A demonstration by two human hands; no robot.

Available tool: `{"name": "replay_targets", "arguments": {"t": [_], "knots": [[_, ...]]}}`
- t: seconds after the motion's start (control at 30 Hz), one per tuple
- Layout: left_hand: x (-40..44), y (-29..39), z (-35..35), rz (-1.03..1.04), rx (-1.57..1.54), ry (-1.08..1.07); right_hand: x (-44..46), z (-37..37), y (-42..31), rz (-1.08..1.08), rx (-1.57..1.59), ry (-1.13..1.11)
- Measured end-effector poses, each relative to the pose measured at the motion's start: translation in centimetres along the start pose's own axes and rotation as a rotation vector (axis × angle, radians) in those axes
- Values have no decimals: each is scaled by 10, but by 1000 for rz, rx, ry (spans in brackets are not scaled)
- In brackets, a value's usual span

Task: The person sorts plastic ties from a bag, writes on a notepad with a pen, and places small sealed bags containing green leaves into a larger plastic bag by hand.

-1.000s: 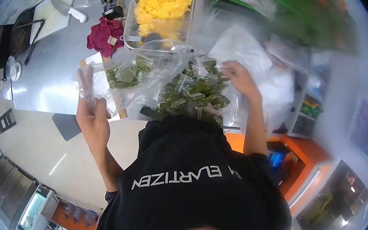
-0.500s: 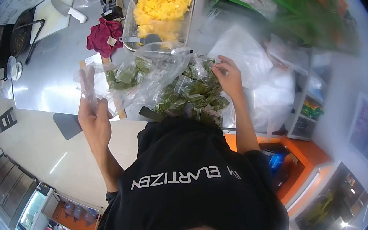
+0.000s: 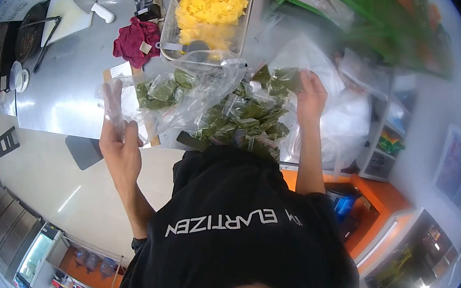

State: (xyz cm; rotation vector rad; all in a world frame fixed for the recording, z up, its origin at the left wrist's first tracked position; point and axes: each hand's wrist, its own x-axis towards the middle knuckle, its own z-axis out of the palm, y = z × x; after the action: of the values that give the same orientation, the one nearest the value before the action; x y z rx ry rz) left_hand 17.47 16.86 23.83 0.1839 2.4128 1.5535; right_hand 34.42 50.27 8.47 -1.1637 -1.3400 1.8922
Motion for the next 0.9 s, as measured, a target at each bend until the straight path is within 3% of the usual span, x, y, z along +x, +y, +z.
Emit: {"name": "replay_targets", "arguments": {"t": [0.13,0.23,0.4,0.53,0.63,0.7,0.77,0.87,0.9], "knots": [[-1,0,2,-4,-7,-5,-14,18,-43,113,368,-120],[-2,-9,-3,-31,32,-20,-29,37,-59,133,404,-219],[-6,-6,0,-42,44,33,-78,122,-72,-330,240,-438],[-5,0,2,-69,59,55,-93,180,-60,-610,-277,-818],[-8,-9,-8,-41,51,72,-73,167,-52,-704,-225,-688],[-7,-7,-9,-26,49,83,-44,144,-50,-281,-3,-407],[-4,-9,-10,-4,54,90,11,120,-35,-298,-224,-205],[0,-1,-7,7,55,65,78,83,57,-730,-1071,-179],[2,1,-5,16,53,57,77,79,63,-704,-1135,-161]]}}
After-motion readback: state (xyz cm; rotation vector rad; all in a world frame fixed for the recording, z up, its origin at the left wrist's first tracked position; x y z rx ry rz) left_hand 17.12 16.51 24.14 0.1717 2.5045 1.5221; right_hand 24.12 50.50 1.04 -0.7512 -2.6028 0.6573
